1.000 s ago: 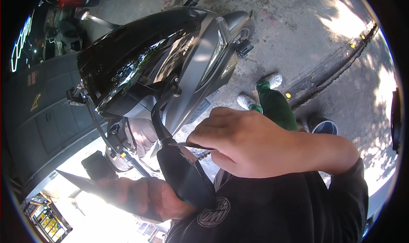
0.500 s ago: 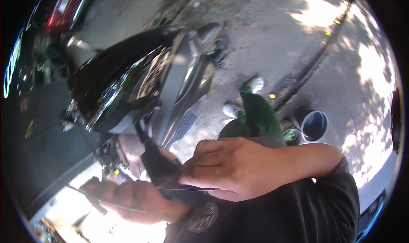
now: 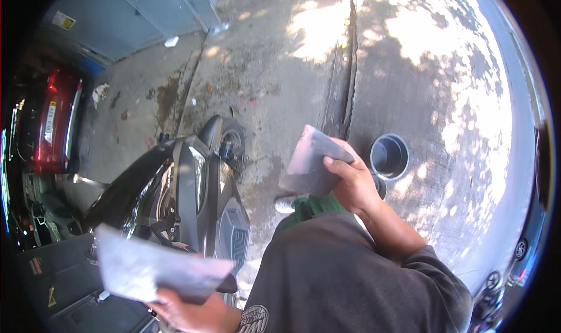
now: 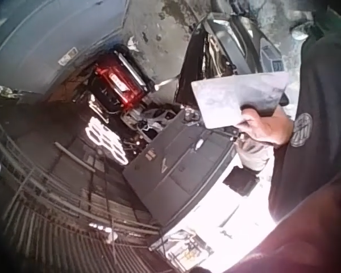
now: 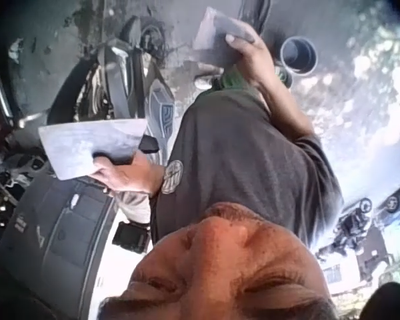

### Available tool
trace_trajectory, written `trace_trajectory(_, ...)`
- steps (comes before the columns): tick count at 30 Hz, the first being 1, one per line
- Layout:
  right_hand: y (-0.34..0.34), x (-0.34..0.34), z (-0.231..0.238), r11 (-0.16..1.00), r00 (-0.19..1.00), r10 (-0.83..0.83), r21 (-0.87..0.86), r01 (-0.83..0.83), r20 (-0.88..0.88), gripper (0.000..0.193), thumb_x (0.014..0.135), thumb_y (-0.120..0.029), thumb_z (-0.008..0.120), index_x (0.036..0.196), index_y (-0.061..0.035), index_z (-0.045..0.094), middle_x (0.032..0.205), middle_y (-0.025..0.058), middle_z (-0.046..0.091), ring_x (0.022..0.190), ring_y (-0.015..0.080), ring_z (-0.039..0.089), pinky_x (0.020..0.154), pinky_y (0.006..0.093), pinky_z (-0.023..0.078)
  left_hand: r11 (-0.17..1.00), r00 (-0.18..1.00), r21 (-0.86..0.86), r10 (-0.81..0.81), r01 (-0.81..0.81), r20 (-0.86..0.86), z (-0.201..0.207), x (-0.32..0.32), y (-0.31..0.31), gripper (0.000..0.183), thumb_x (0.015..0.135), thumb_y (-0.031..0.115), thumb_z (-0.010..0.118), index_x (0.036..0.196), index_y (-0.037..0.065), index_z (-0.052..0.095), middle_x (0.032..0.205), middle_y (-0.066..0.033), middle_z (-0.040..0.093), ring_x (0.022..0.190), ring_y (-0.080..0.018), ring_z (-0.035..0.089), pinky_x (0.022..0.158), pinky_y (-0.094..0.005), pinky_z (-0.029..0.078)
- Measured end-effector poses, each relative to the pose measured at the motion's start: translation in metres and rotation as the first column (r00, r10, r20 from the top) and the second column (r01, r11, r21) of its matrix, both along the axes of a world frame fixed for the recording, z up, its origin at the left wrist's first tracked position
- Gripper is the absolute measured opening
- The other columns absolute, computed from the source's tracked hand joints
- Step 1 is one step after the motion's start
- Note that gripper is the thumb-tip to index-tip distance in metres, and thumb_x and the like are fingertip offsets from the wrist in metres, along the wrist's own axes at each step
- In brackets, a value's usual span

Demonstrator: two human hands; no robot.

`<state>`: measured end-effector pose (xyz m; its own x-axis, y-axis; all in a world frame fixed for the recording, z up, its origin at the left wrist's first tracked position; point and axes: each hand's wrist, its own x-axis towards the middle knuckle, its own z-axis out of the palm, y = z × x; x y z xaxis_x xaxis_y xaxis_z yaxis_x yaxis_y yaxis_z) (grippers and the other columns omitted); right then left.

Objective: Manually sanding the surface of a motorcycle fairing with sandpaper.

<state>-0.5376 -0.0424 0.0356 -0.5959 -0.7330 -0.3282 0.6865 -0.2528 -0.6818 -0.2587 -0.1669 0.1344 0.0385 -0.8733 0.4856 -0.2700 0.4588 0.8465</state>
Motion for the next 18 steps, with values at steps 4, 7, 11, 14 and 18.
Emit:
trace_trajectory(4, 0.04, -0.011, 0.025, 0.998, 0.867, -0.068, -0.026, 0.063, -0.494, 0.046, 0.101, -0.007, 0.058, 0.146, -0.0024, 0.051, 0.137, 0.0126, 0.062, 0.13, 0.0225, 0.055, 0.111, 0.0382, 0.041, 0.707, 0.689, 0.261, -0.423, 0.657, -0.589, 0.003, -0.067, 0.046, 0.052, 0.103, 0.009, 0.058, 0.15, -0.001, 0.039, 0.144, -0.0167, 0.051, 0.128, -0.0293, 0.055, 0.109, -0.0454, 0.044)
trace_trajectory(7, 0.083, -0.011, 0.059, 0.998, 0.533, -0.01, -0.043, -0.049, -0.846, 0.046, 0.101, -0.007, 0.056, 0.147, -0.008, 0.051, 0.141, 0.0204, 0.059, 0.136, 0.0346, 0.053, 0.115, 0.0484, 0.037, 0.519, 0.593, 0.407, -0.262, 0.752, -0.762, -0.02, -0.121, 0.063, 0.049, 0.102, 0.005, 0.056, 0.149, 0.0, 0.041, 0.143, -0.0127, 0.054, 0.127, -0.0257, 0.056, 0.109, -0.0423, 0.045)
trace_trajectory(11, 0.14, -0.003, 0.076, 0.958, -0.054, -0.103, -0.084, -0.274, -0.993, 0.06, 0.086, -0.004, 0.072, 0.141, -0.0192, 0.056, 0.142, 0.0202, 0.056, 0.134, 0.0461, 0.051, 0.113, 0.0643, 0.035, 0.469, 0.547, 0.4, -0.233, 0.787, -0.804, -0.031, -0.172, 0.113, 0.045, 0.102, 0.007, 0.059, 0.143, -0.001, 0.043, 0.136, -0.0111, 0.057, 0.122, -0.0198, 0.056, 0.107, -0.036, 0.044)
trace_trajectory(14, 0.182, -0.013, 0.056, 0.988, -0.197, -0.009, 0.022, -0.154, -0.98, 0.06, 0.08, -0.002, 0.074, 0.136, -0.0215, 0.062, 0.14, 0.0171, 0.052, 0.134, 0.0449, 0.049, 0.112, 0.0646, 0.038, 0.45, 0.567, 0.433, -0.222, 0.781, -0.793, -0.032, -0.186, 0.159, 0.041, 0.102, 0.003, 0.058, 0.14, -0.001, 0.045, 0.133, -0.0104, 0.058, 0.12, -0.0185, 0.056, 0.104, -0.0342, 0.045)
trace_trajectory(18, 0.229, -0.047, 0.022, 0.988, -0.248, 0.059, 0.092, -0.124, -0.967, 0.064, 0.075, 0.0, 0.074, 0.135, -0.0182, 0.063, 0.137, 0.0168, 0.051, 0.132, 0.045, 0.05, 0.109, 0.061, 0.043, 0.477, 0.58, 0.446, -0.178, 0.758, -0.795, -0.047, -0.192, 0.213, 0.039, 0.101, 0.002, 0.058, 0.138, -0.001, 0.046, 0.131, -0.0129, 0.059, 0.116, -0.019, 0.059, 0.103, -0.0342, 0.047)
